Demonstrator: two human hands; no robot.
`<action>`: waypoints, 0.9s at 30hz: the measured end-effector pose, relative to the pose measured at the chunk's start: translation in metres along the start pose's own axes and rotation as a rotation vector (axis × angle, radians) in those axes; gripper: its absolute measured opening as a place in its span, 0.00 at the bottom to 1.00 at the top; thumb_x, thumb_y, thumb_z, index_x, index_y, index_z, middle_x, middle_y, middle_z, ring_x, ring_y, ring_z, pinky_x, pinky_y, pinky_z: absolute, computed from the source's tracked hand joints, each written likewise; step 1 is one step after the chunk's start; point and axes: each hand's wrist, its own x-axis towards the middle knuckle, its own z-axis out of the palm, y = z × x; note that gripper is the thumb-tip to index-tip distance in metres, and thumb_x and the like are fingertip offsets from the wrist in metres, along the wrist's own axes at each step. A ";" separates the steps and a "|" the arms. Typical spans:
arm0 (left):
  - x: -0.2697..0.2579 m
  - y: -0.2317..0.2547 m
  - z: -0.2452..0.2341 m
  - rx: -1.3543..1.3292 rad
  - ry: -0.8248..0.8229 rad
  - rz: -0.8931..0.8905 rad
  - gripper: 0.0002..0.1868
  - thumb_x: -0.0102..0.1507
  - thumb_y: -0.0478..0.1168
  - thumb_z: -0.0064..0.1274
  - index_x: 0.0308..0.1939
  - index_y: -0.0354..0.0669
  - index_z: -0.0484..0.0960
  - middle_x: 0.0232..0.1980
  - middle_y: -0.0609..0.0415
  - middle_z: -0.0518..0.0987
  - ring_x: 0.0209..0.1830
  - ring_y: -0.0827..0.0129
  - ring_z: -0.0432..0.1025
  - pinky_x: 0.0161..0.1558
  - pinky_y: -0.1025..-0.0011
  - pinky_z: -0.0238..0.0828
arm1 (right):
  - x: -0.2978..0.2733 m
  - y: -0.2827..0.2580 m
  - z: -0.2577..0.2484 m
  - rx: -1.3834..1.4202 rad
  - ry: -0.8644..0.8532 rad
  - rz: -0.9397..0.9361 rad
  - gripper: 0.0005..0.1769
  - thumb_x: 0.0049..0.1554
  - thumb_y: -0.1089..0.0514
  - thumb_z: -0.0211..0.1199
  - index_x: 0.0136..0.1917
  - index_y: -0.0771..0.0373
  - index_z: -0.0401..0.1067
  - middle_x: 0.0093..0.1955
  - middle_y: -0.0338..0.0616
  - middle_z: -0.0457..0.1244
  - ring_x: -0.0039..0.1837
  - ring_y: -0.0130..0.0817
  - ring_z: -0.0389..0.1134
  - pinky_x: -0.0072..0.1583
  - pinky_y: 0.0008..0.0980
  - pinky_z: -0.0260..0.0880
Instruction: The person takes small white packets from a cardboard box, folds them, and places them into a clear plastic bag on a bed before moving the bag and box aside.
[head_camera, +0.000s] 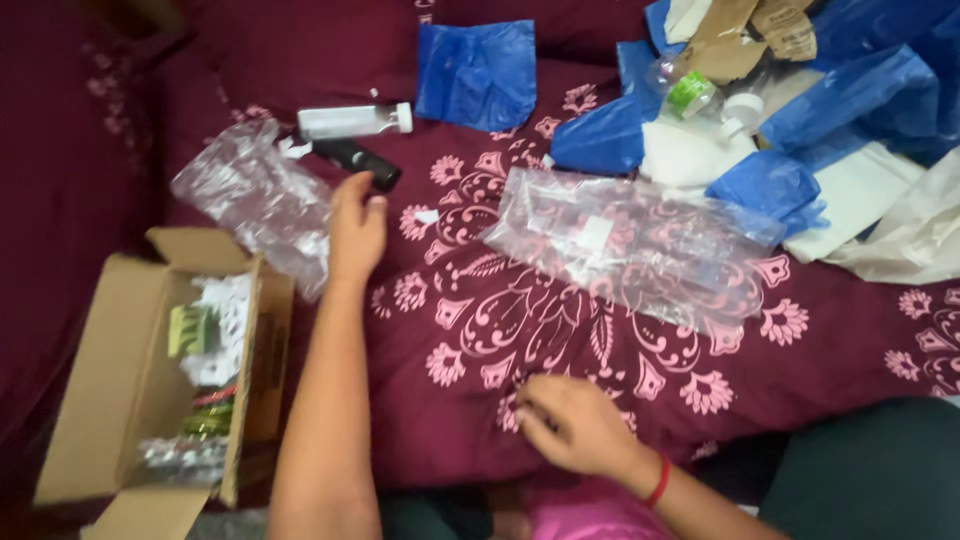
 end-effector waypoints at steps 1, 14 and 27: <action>0.004 -0.026 0.005 0.073 0.071 -0.038 0.19 0.66 0.34 0.52 0.61 0.32 0.75 0.60 0.37 0.76 0.61 0.46 0.70 0.63 0.56 0.66 | 0.002 0.002 0.000 -0.003 0.004 0.006 0.08 0.56 0.57 0.64 0.45 0.63 0.72 0.38 0.48 0.65 0.40 0.45 0.69 0.41 0.41 0.69; 0.090 -0.170 -0.031 0.508 0.058 -0.346 0.35 0.60 0.40 0.54 0.69 0.26 0.68 0.71 0.32 0.66 0.70 0.36 0.56 0.71 0.50 0.50 | -0.003 0.046 0.025 -0.158 -0.033 -0.180 0.11 0.51 0.58 0.70 0.47 0.62 0.76 0.38 0.41 0.65 0.41 0.37 0.71 0.44 0.34 0.73; 0.064 -0.127 -0.018 0.198 0.076 -0.265 0.23 0.65 0.45 0.51 0.57 0.32 0.82 0.65 0.41 0.77 0.68 0.51 0.70 0.70 0.59 0.66 | 0.003 0.026 0.018 -0.193 -0.046 -0.192 0.12 0.49 0.62 0.70 0.47 0.66 0.75 0.37 0.43 0.64 0.41 0.38 0.69 0.44 0.34 0.71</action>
